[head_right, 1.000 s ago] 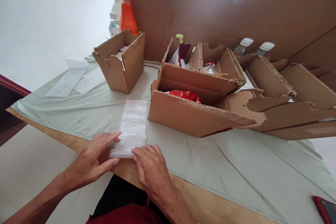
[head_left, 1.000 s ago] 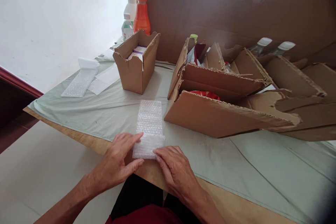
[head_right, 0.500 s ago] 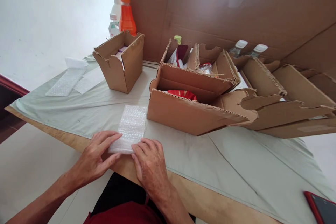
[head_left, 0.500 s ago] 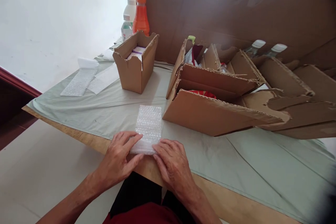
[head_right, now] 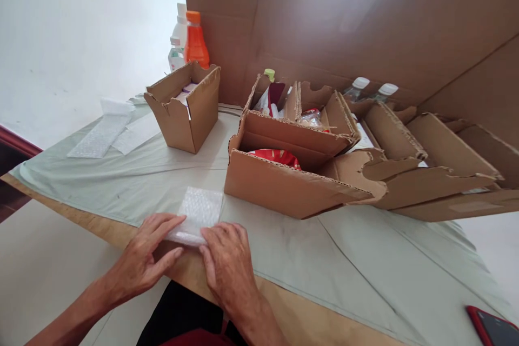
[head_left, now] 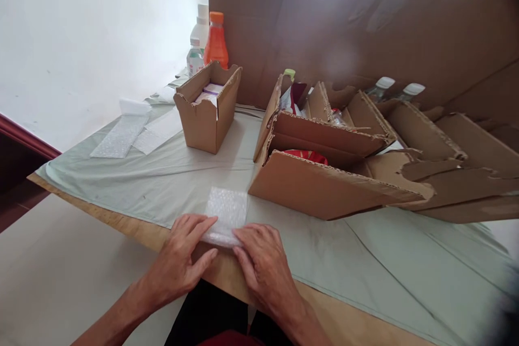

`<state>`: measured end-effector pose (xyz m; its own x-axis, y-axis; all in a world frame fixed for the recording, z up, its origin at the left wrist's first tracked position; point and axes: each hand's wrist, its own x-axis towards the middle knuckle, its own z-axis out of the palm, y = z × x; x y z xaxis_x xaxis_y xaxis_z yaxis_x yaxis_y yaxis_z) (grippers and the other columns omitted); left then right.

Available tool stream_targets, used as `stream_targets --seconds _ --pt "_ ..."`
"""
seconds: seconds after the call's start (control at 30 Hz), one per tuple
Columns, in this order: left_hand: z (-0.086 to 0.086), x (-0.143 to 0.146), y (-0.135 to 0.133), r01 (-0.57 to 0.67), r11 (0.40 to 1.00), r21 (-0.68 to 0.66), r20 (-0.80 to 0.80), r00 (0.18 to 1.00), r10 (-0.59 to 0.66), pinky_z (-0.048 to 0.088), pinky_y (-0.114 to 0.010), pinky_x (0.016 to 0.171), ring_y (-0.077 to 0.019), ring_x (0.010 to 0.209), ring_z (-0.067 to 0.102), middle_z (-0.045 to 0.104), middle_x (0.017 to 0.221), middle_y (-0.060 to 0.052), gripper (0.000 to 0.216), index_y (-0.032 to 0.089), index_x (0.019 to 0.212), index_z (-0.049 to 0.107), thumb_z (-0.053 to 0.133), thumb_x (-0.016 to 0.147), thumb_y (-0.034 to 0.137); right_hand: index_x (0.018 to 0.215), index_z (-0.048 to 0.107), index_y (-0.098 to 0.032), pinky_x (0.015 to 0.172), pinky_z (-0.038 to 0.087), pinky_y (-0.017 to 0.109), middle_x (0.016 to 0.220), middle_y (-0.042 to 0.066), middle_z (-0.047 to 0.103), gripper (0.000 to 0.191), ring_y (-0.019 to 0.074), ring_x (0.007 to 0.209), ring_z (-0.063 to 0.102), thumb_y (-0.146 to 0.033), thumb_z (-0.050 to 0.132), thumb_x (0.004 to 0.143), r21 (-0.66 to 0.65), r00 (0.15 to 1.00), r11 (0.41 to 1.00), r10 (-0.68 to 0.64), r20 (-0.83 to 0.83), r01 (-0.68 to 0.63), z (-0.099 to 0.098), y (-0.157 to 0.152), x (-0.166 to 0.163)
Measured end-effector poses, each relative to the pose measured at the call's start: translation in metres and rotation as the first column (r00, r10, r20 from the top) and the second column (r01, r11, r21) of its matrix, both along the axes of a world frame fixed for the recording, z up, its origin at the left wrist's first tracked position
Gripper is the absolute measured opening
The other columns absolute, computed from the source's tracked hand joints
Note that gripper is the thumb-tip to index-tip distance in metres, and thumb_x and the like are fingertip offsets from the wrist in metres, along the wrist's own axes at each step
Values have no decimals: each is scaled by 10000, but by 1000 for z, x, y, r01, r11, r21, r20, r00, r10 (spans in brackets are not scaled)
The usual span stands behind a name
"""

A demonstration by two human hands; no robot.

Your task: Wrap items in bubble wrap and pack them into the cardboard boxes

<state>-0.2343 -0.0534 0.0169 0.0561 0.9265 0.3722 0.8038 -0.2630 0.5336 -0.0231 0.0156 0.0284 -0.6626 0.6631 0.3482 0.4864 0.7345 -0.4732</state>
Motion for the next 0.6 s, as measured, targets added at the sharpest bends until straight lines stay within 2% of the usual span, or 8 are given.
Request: stream_targets --seconds 0.07,0.1,0.2,0.3,0.4,0.43,0.5,0.6 --pt "3 -3 -2 35 998 -53 50 998 -32 532 -406 898 -250 1013 648 707 1103 -91 419 233 1394 519 525 976 212 1182 644 -219 869 525 380 1007 52 747 257 219 926 660 -127 567 955 -81 1000 997 -2 -31 -1 2 1 4" --pt "2 -4 0 25 997 -71 54 998 -21 539 -394 861 -242 960 653 716 1042 -80 400 223 1379 534 511 980 203 1206 637 -219 863 528 378 1034 61 745 264 224 942 662 -145 560 965 -76 999 997 -15 -35 13 3 0 6" --pt "-5 -4 14 -81 995 -55 -25 996 80 539 -421 818 -261 893 644 715 968 -81 346 194 1307 601 522 973 240 1252 610 -201 901 511 438 1199 123 703 291 279 1064 641 -202 563 965 70 997 995 -68 -35 71 4 -3 7" --pt "-11 -3 21 -177 984 -6 -62 982 176 531 -477 867 -295 948 647 710 1028 -105 312 205 1245 648 533 970 295 1254 613 -193 953 474 501 1274 145 668 337 322 1123 612 -216 617 918 131 999 991 -24 36 19 0 -5 2" --pt "-10 -1 11 -264 962 -64 132 954 271 545 -467 905 -284 999 663 698 1080 -105 339 228 1267 632 564 967 370 1179 646 -198 936 468 479 1179 111 720 267 296 1061 636 -150 592 922 99 999 995 -5 37 1 -5 2 -7" --pt "-9 -1 5 -296 946 -129 241 916 320 557 -452 906 -273 1000 673 695 1093 -101 380 236 1300 609 581 959 403 1152 654 -196 913 472 458 1122 98 739 239 276 1015 649 -131 569 938 74 1000 997 -30 -5 30 -6 4 -9" --pt "-4 2 -7 -301 906 -296 484 771 414 577 -427 907 -262 1023 691 691 1149 -107 533 243 1390 528 626 923 478 1133 667 -191 875 477 419 1028 73 759 218 240 932 658 -122 546 965 -25 990 995 -96 -102 94 -5 8 -11" --pt "3 12 -15 -130 867 -482 743 464 483 567 -404 952 -281 1115 690 687 1244 -134 848 232 1515 378 739 817 549 1125 694 -213 866 487 375 976 35 762 224 207 891 651 -140 563 959 -257 980 965 -98 -172 51 1 3 -7"
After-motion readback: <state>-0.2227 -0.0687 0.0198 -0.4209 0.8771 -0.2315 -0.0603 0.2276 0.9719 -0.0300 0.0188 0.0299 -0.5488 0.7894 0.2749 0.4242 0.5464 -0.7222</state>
